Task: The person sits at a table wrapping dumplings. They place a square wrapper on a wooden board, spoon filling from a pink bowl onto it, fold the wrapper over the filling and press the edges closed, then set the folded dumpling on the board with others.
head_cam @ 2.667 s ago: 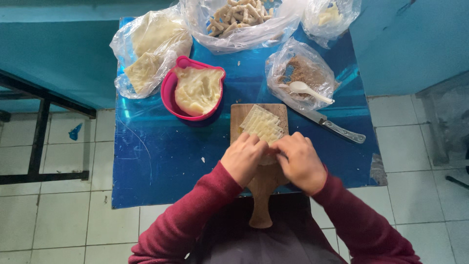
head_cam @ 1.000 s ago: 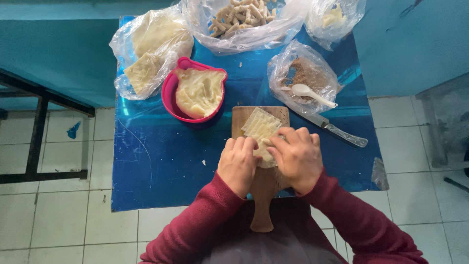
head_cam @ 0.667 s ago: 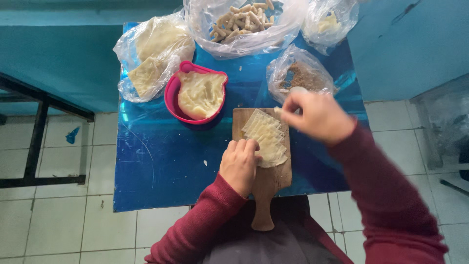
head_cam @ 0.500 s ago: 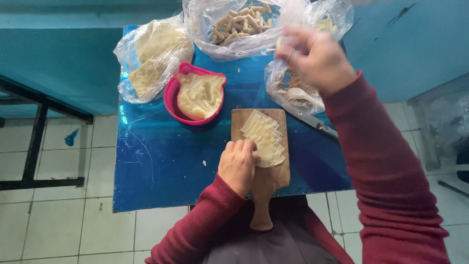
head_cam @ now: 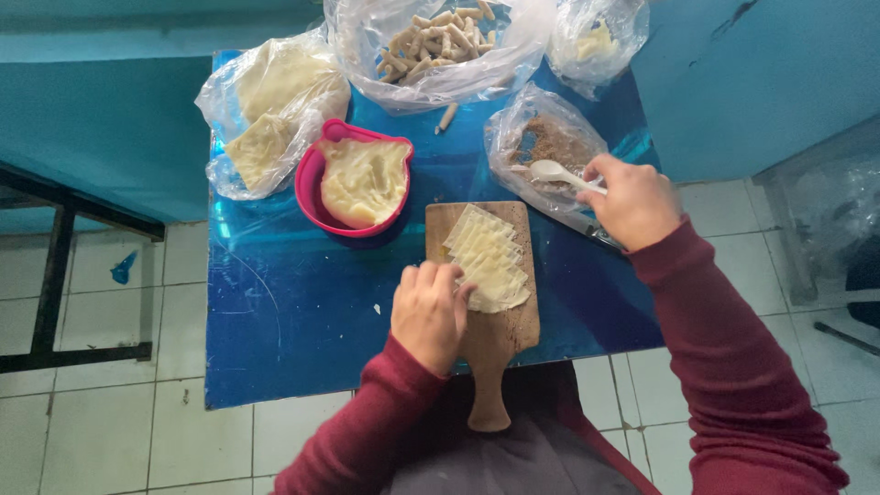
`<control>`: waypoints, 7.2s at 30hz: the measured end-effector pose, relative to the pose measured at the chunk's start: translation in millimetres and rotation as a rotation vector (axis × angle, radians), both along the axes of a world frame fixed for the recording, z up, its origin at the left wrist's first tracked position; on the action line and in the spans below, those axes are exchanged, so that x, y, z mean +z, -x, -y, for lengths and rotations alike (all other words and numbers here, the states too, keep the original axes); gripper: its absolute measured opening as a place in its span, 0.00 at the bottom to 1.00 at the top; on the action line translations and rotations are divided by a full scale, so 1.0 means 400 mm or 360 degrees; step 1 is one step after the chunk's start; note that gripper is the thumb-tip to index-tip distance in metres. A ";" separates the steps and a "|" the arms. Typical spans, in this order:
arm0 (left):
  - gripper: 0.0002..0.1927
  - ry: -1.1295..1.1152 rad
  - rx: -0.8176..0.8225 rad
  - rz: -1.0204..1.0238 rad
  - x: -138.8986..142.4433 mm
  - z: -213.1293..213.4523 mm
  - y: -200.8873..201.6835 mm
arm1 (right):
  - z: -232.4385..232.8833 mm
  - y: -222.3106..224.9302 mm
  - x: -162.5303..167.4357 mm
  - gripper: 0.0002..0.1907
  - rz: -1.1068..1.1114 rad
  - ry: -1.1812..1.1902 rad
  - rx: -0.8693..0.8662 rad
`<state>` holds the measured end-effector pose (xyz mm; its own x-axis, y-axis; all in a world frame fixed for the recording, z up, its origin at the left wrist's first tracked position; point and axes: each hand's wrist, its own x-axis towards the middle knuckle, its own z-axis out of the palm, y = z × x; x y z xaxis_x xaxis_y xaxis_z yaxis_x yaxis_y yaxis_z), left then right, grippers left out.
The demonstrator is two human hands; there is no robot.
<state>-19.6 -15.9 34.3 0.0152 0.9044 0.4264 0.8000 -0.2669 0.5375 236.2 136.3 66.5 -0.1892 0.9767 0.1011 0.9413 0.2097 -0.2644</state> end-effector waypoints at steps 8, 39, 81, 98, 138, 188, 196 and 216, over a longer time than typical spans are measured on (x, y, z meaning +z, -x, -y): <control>0.03 -0.0114 -0.0051 -0.0498 0.047 -0.305 0.028 | -0.031 0.005 -0.015 0.07 -0.0070 -0.0561 0.0274; 0.04 -0.0398 -0.0006 -0.0248 0.102 -0.440 0.041 | -0.041 -0.014 0.016 0.11 -0.0926 -0.0045 -0.0118; 0.09 0.0239 -0.0047 0.0234 -0.028 0.023 -0.007 | 0.314 0.001 -0.049 0.14 -0.0102 -0.1103 0.1143; 0.18 0.0074 -0.0294 0.0457 -0.051 0.010 -0.037 | 0.206 0.071 -0.030 0.07 -0.0303 -0.0694 0.0270; 0.17 0.0085 -0.0467 -0.0069 -0.010 0.027 -0.001 | 0.309 0.119 -0.060 0.15 -0.0205 -0.0435 0.0871; 0.04 0.0155 -0.0540 -0.0168 -0.054 -0.086 0.011 | 0.211 0.154 -0.080 0.05 -0.0594 -0.0017 0.0789; 0.02 0.0147 -0.0579 -0.0358 -0.062 -0.098 0.007 | 0.238 0.159 -0.083 0.06 -0.0354 -0.0248 0.0801; 0.06 0.0044 -0.0499 -0.0533 -0.060 -0.097 0.011 | 0.224 0.173 -0.086 0.04 -0.0254 -0.0438 0.0772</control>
